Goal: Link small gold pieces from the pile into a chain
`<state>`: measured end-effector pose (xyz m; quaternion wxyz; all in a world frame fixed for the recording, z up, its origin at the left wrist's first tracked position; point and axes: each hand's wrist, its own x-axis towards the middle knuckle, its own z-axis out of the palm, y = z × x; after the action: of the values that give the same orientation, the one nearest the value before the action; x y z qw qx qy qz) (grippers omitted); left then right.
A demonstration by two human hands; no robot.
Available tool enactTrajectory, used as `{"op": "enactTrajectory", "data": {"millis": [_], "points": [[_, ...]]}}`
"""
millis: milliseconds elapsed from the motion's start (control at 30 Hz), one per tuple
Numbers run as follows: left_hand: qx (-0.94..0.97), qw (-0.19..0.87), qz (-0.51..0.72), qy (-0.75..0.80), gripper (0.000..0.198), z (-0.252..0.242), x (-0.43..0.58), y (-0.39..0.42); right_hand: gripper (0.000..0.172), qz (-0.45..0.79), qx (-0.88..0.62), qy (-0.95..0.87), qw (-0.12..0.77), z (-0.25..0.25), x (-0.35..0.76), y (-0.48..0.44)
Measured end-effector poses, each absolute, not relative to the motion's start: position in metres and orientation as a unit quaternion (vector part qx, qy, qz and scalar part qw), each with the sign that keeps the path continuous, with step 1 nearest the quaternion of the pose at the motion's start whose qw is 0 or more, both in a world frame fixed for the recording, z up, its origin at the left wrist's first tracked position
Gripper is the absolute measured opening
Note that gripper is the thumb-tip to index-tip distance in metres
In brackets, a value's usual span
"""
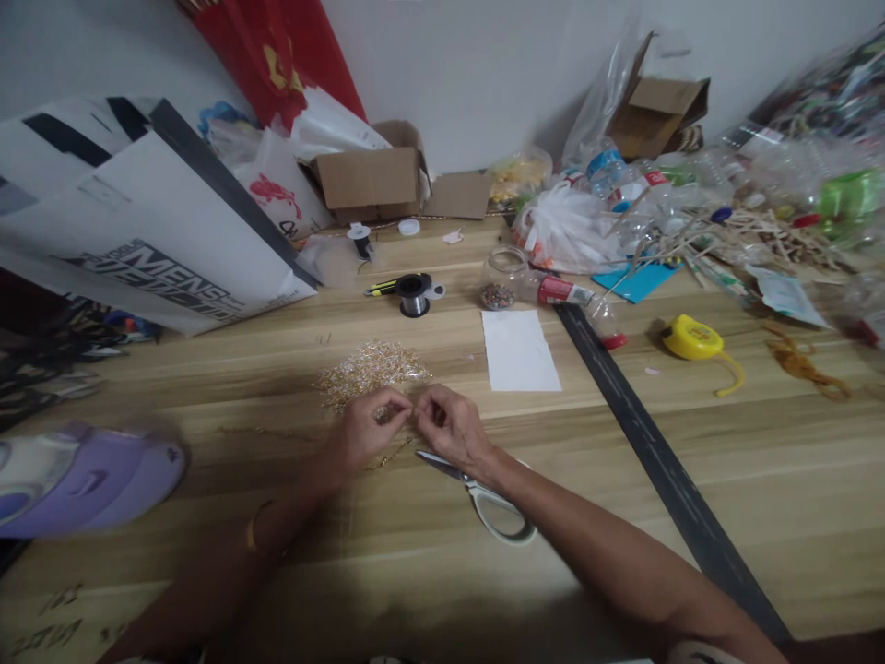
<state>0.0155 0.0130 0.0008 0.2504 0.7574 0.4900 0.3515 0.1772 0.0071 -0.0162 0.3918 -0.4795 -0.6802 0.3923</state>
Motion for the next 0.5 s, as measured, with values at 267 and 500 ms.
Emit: {"op": "enactTrajectory", "data": {"millis": [267, 500], "points": [[0.740, 0.277, 0.362, 0.495, 0.008, 0.0028, 0.0136, 0.0151, 0.007, 0.423, -0.470, -0.666, 0.396, -0.0168, 0.1775, 0.0077], [0.743, 0.276, 0.352, 0.498, 0.008, 0.0033, 0.0132, 0.0150, 0.005, 0.427, -0.457, -0.676, 0.390, -0.0143, 0.1781, 0.0064]]}}
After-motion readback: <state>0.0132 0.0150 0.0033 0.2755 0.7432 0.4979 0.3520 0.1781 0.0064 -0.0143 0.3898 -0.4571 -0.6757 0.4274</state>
